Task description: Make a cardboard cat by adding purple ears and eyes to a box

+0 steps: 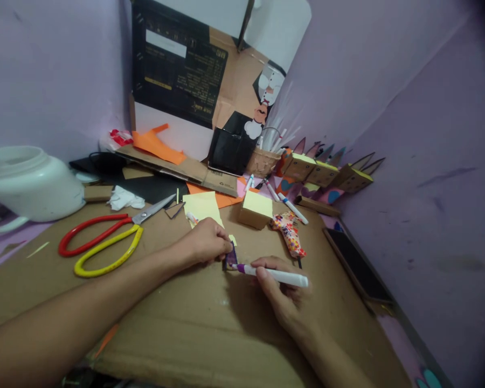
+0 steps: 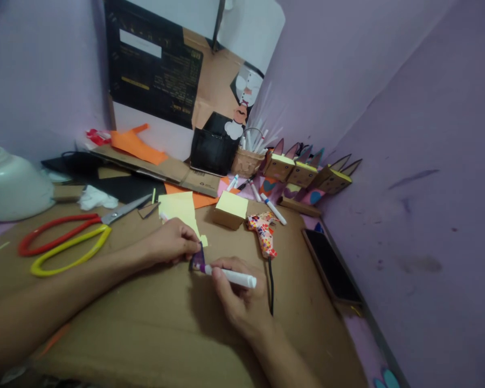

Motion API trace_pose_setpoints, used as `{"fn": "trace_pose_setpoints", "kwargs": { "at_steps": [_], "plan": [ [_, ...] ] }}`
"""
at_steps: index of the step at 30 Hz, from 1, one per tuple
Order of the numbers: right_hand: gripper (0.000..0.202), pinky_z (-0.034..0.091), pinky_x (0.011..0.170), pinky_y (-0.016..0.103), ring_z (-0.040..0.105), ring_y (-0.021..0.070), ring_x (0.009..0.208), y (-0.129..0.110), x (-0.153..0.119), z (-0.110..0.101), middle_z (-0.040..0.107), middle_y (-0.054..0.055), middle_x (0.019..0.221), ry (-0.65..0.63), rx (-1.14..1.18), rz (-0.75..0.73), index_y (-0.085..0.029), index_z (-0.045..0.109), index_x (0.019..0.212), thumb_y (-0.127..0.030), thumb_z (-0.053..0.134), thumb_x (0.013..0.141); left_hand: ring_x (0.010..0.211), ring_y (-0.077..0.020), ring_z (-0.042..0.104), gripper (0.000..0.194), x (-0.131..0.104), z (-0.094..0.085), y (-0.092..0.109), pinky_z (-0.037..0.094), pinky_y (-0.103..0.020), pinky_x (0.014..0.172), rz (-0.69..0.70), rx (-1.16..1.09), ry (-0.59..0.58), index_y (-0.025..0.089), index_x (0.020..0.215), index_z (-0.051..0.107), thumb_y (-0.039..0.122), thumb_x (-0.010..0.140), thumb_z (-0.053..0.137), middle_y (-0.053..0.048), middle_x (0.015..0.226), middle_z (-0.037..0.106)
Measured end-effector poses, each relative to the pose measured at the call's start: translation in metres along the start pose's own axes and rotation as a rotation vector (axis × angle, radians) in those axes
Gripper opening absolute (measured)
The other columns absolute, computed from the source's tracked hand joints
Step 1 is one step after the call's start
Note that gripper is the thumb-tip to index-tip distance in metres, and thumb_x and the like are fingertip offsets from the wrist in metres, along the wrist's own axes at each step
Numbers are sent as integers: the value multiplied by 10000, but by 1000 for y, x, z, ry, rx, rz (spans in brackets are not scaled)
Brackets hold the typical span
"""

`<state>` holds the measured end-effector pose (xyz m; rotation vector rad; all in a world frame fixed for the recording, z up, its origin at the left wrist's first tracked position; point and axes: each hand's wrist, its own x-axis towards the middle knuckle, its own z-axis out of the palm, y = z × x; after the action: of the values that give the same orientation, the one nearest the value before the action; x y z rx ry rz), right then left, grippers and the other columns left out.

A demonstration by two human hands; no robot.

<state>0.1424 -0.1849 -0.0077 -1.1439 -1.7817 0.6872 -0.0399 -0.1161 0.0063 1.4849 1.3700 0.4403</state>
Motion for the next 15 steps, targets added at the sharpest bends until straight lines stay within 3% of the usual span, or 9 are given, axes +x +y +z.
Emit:
{"fn": "trace_pose_setpoints", "kwargs": {
  "at_steps": [15],
  "plan": [
    [122,409,475,207,572,119,543,3,1,3,633,10,654,-82,-35,-52,-192,644,841,-231,530,861,308,-70,388,125,2,2,-3,279,-191,309,27,23,21,140,528,597,178,618,519,23,434,512]
  ]
}}
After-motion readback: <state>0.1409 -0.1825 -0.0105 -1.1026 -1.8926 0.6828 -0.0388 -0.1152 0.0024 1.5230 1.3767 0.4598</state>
